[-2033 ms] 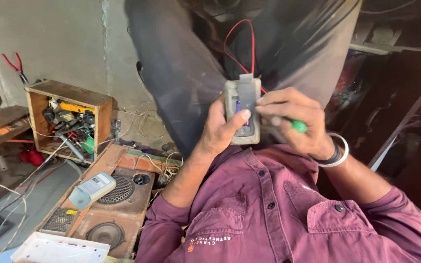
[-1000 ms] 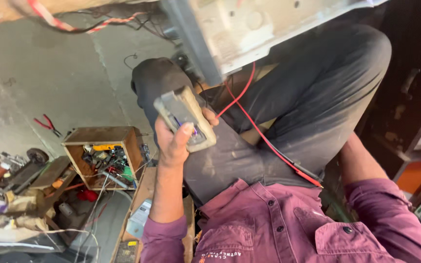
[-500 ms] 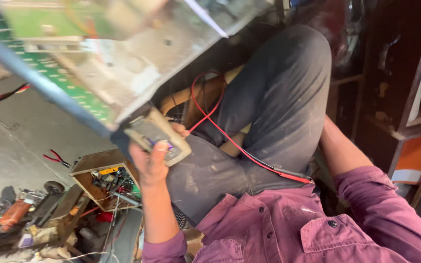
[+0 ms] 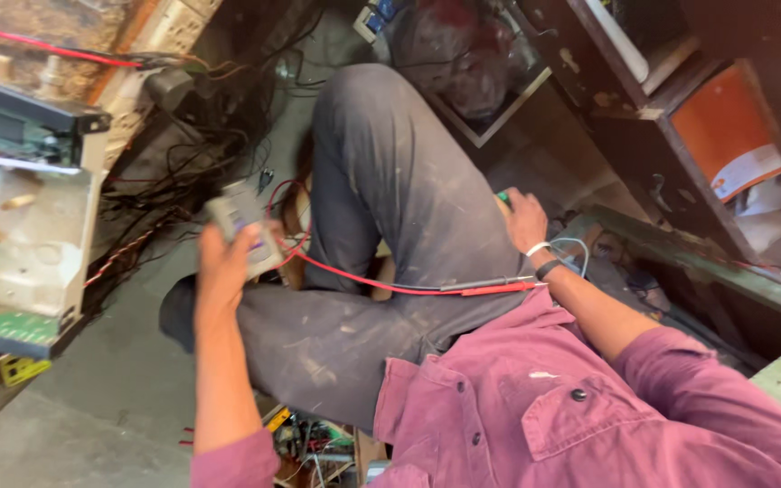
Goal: The person disassembles a small electronic device using a screwdriver, then uses a multimeter to test components on a circuit board. They manipulate wires and probes to check connections and voltage.
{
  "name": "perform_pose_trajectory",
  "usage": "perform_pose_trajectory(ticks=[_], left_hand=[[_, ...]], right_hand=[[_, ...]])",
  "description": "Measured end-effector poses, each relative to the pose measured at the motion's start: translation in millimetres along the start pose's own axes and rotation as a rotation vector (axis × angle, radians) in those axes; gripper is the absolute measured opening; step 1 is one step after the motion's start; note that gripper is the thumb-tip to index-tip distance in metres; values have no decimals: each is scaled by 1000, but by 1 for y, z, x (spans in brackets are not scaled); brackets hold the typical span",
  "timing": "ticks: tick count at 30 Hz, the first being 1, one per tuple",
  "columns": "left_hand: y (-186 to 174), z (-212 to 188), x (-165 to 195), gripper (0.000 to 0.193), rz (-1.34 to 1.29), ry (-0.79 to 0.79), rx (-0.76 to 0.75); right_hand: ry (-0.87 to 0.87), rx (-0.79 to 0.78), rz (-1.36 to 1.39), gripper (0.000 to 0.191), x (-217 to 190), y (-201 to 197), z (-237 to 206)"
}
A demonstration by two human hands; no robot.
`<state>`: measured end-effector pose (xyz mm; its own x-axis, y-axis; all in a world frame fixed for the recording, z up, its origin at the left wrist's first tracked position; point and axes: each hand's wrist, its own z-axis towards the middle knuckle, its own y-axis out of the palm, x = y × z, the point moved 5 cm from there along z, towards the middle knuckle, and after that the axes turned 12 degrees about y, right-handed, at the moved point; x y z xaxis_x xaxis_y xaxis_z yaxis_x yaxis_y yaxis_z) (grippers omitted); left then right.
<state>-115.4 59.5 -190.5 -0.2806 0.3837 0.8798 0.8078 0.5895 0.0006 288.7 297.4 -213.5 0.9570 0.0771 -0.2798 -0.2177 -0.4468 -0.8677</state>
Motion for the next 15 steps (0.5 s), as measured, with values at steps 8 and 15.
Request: perform_pose_trajectory(ticks=[8,15], left_hand=[[32,53,-22,35,-36,-5,-195],[42,53,-18,34,-335,-142,-75]], right_hand=[[8,183,70,39,-24,-20,-13],[-28,198,-25,49,-53,-34,-4]])
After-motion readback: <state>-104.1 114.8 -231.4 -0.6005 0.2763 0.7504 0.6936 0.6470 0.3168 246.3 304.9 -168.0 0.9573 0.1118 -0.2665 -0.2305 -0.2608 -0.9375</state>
